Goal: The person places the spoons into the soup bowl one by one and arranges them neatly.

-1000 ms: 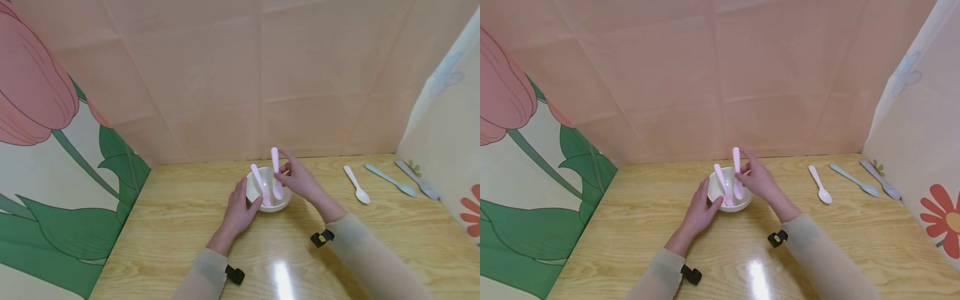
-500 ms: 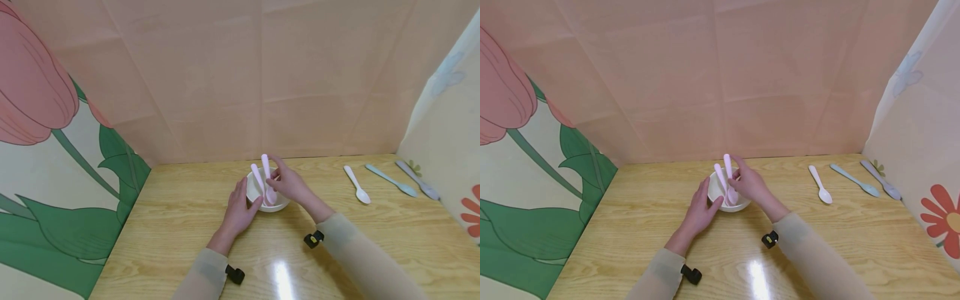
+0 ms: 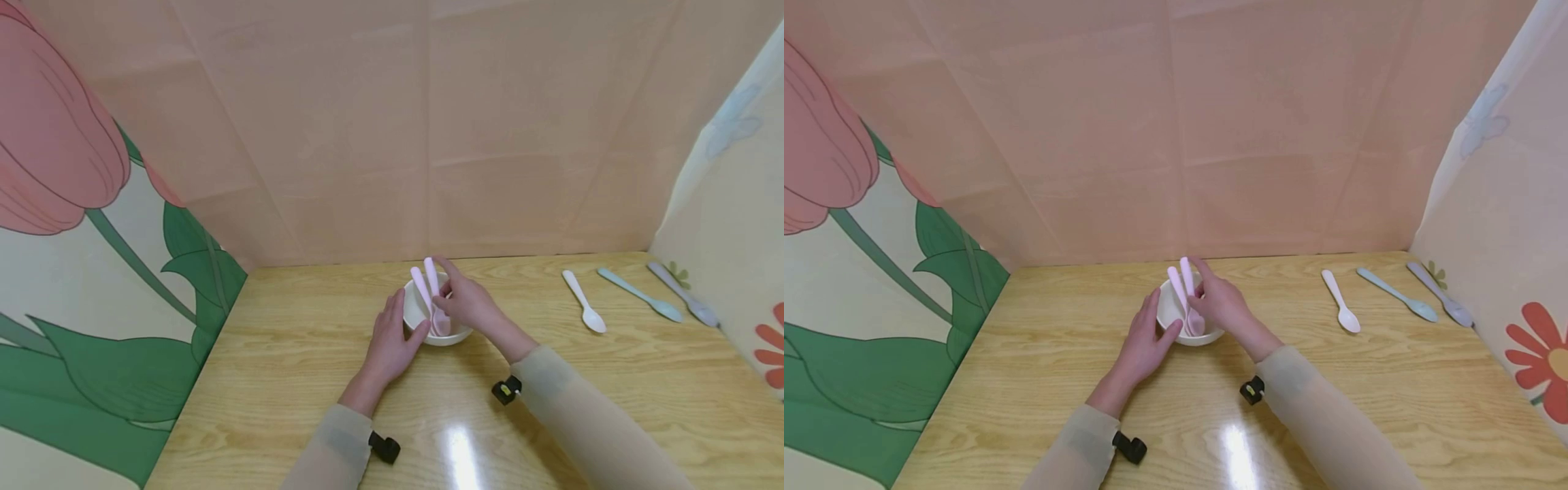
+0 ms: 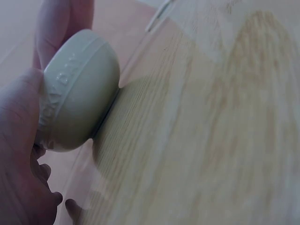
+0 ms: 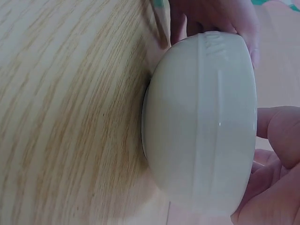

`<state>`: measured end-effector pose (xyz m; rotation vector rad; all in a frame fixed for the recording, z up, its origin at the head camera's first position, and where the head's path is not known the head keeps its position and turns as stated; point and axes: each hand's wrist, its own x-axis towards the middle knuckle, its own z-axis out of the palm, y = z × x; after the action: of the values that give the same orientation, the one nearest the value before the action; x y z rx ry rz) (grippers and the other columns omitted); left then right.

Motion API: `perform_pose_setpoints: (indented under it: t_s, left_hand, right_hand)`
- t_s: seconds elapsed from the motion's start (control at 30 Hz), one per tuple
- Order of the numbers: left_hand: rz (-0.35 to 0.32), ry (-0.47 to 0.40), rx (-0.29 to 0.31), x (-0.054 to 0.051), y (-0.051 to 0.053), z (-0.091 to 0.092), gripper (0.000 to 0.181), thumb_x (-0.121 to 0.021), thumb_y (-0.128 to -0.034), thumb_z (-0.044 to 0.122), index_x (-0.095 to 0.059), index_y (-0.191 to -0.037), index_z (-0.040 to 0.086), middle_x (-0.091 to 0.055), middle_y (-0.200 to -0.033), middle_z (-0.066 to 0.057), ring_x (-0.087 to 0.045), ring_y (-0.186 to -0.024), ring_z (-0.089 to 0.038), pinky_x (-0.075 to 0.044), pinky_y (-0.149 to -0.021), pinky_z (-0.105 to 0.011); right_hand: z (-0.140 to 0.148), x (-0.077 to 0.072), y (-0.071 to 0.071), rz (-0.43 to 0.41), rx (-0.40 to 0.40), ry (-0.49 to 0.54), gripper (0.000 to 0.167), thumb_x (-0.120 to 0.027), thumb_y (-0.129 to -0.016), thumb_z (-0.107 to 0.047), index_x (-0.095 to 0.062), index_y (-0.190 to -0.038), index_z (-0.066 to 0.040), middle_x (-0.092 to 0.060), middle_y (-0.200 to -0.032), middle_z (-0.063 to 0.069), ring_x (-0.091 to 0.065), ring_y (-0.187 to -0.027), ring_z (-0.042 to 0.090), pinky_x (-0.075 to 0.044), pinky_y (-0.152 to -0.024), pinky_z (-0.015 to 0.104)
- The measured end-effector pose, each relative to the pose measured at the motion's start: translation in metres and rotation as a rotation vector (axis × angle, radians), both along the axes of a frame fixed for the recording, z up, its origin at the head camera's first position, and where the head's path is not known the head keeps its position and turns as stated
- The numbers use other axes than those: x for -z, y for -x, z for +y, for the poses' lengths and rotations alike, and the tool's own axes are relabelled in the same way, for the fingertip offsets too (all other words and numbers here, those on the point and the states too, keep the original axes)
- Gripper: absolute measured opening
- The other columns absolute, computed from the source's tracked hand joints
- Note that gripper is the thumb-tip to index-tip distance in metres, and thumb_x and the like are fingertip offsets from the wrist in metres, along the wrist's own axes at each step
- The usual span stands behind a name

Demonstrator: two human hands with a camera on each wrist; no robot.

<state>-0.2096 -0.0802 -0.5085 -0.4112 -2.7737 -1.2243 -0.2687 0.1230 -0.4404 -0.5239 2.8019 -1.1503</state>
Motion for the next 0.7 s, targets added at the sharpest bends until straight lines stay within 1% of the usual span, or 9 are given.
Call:
perform_pose_setpoints:
  t_s: [0.2,0.43,0.6,0.7]
  left_hand:
    - [-0.001,0.01,-0.003,0.0009,0.0004,0.0002,0.092,-0.053,-0.113,0.059,-0.012,-0.178,0.009,-0.02,-0.183,-0.013,-0.016,-0.169,-0.031,-0.013,-0.136,-0.054]
    - [-0.003,0.004,-0.005,0.0004,0.0005,0.0,0.092,-0.053,-0.1127,0.06,-0.012,-0.178,0.009,-0.02,-0.183,-0.013,-0.015,-0.169,-0.032,-0.013,-0.136,-0.055]
    - [0.003,0.003,-0.002,-0.0004,-0.0001,0.0002,0.092,-0.053,-0.1128,0.06,-0.012,-0.178,0.009,-0.021,-0.182,-0.017,-0.015,-0.169,-0.033,-0.014,-0.136,-0.056]
    - [0.002,0.002,-0.004,-0.0011,-0.0007,0.0004,0.093,-0.053,-0.1126,0.061,-0.012,-0.178,0.01,-0.02,-0.182,-0.016,-0.015,-0.169,-0.033,-0.014,-0.136,-0.055]
  right_hand:
    - [-0.0015,-0.0011,0.0007,0.0,-0.008,-0.067,0.088,-0.075,-0.103,-0.007,-0.025,-0.175,-0.011,-0.077,-0.101,0.012,-0.07,-0.079,0.021,-0.058,-0.068,0.036]
    - [-0.0046,-0.0025,0.0016,-0.048,0.016,-0.124,0.089,-0.075,-0.104,-0.011,-0.023,-0.176,-0.014,-0.077,-0.108,0.012,-0.07,-0.082,0.021,-0.058,-0.072,0.038]
    - [-0.0055,0.0003,0.0028,-0.034,0.021,-0.165,0.088,-0.076,-0.104,-0.011,-0.024,-0.176,-0.014,-0.078,-0.108,0.011,-0.071,-0.083,0.021,-0.058,-0.075,0.041]
    - [-0.0058,0.0015,0.0027,-0.026,0.022,-0.178,0.087,-0.076,-0.105,-0.012,-0.025,-0.176,-0.014,-0.079,-0.108,0.012,-0.072,-0.085,0.022,-0.059,-0.078,0.043]
